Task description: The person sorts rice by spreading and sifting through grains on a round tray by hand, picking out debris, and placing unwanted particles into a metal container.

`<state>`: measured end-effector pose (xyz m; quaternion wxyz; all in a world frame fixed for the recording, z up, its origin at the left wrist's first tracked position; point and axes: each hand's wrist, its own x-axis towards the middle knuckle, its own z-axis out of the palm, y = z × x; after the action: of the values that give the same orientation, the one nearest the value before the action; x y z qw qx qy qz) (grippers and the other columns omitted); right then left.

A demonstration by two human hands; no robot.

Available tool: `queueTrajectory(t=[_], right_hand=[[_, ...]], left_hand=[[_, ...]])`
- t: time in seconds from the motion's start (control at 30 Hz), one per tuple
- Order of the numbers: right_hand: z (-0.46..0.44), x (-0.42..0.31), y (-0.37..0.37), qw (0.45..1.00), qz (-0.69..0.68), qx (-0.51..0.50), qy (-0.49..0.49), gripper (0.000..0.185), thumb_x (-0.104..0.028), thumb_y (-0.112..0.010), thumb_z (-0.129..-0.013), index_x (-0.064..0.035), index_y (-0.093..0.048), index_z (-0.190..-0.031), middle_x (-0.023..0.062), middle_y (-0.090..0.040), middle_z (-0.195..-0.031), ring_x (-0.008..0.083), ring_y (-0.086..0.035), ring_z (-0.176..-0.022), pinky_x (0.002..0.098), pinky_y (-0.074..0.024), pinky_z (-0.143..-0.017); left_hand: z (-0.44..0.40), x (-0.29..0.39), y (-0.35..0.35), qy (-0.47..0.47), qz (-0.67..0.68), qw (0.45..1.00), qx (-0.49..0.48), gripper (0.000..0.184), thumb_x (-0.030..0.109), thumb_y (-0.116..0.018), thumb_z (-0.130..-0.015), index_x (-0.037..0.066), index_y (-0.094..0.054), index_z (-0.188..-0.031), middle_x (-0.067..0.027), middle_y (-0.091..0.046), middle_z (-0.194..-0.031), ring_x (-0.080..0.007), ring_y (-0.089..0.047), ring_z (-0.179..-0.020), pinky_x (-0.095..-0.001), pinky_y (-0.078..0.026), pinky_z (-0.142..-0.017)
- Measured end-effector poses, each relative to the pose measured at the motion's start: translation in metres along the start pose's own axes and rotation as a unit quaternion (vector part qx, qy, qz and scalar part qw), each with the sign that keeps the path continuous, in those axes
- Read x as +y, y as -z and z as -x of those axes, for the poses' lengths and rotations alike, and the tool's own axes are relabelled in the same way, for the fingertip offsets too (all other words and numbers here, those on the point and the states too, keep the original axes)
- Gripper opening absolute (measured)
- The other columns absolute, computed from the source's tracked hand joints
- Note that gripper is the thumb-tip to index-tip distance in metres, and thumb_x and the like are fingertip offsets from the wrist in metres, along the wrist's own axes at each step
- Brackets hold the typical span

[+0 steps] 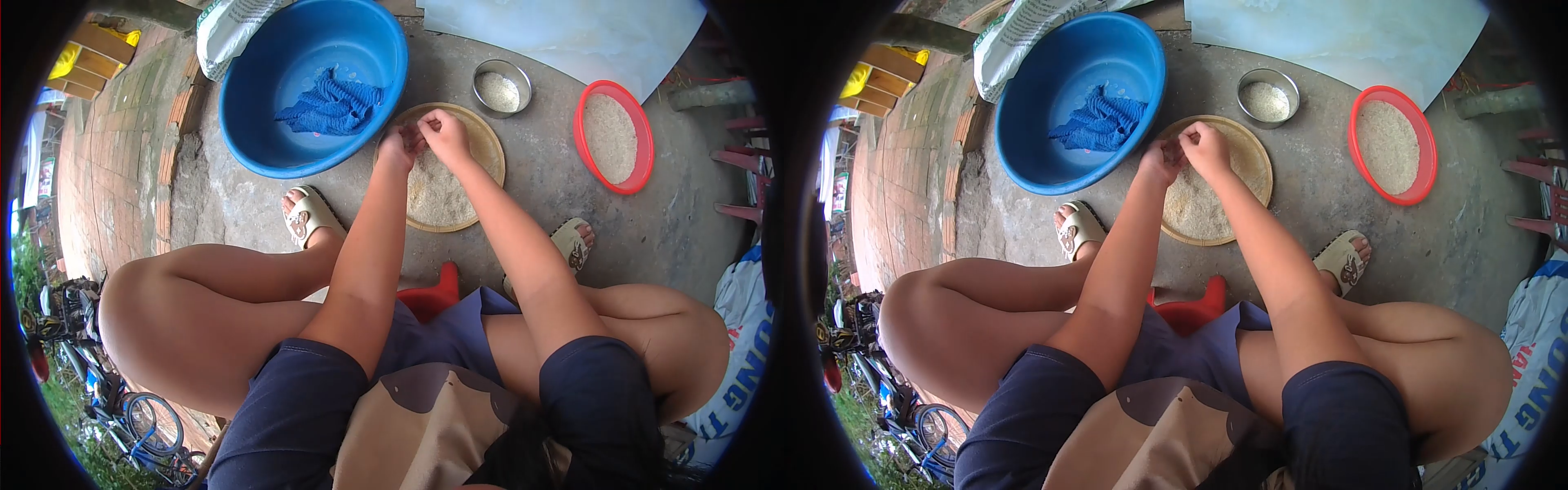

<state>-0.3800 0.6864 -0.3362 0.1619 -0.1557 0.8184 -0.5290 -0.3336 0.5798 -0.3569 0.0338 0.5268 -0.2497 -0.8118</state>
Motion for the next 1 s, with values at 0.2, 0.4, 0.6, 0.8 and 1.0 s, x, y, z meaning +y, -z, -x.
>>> queueTrajectory(t=[0.2,0.4,0.6,0.8,1.0], right_hand=[[-0.003,-0.007,-0.028,0.983,-0.085,0.155,-0.051,0.033,-0.027,-0.07,-0.077,-0.0009,-0.062,-0.096,0.0138,-0.066,-0.089,0.0281,-0.061,-0.095,0.0405,-0.0459,-0.085],[-0.025,0.043,-0.027,0.708,-0.637,0.031,-0.305,0.027,-0.027,-0.041,-0.096,-0.0086,-0.057,-0.085,0.0053,-0.058,-0.076,0.0148,-0.055,-0.065,0.0285,-0.0477,-0.059],[-0.045,0.105,-0.019,0.682,-0.693,0.03,-0.233,0.049,-0.033,-0.027,-0.096,0.0048,-0.046,-0.121,0.0209,-0.048,-0.129,0.0244,-0.047,-0.12,0.0374,-0.0354,-0.104],[-0.045,0.012,0.036,0.59,-0.752,0.105,-0.276,0.035,-0.016,-0.033,-0.091,0.0054,-0.052,-0.112,0.0213,-0.058,-0.112,0.0307,-0.058,-0.103,0.0395,-0.0466,-0.09],[-0.068,-0.024,0.078,0.647,-0.674,0.162,-0.318,0.032,-0.009,-0.025,-0.093,0.0078,-0.05,-0.103,0.0198,-0.061,-0.093,0.0282,-0.063,-0.084,0.0406,-0.0551,-0.079]], left_hand=[[-0.025,0.0,-0.009,0.011,0.055,0.994,-0.097,0.031,0.021,-0.035,-0.093,0.0,-0.058,-0.096,-0.0129,-0.064,-0.094,-0.0229,-0.061,-0.087,-0.0392,-0.048,-0.087],[0.044,0.003,-0.055,-0.115,-0.169,0.976,-0.076,0.024,0.009,-0.044,-0.087,-0.004,-0.064,-0.092,-0.0144,-0.066,-0.086,-0.0228,-0.063,-0.083,-0.0335,-0.051,-0.077],[0.057,-0.032,-0.086,-0.345,-0.584,0.725,-0.123,0.041,0.025,-0.052,-0.086,0.0,-0.063,-0.115,-0.0232,-0.063,-0.113,-0.034,-0.06,-0.108,-0.0378,-0.043,-0.095],[0.042,-0.008,-0.094,-0.315,-0.534,0.758,-0.203,0.042,0.026,-0.055,-0.09,-0.002,-0.057,-0.121,-0.0144,-0.066,-0.106,-0.0237,-0.063,-0.093,-0.0312,-0.046,-0.085],[0.057,0.036,-0.085,-0.362,-0.473,0.797,-0.096,0.028,0.021,-0.055,-0.089,0.001,-0.066,-0.105,-0.0075,-0.066,-0.095,-0.0123,-0.059,-0.08,-0.0263,-0.045,-0.069]])
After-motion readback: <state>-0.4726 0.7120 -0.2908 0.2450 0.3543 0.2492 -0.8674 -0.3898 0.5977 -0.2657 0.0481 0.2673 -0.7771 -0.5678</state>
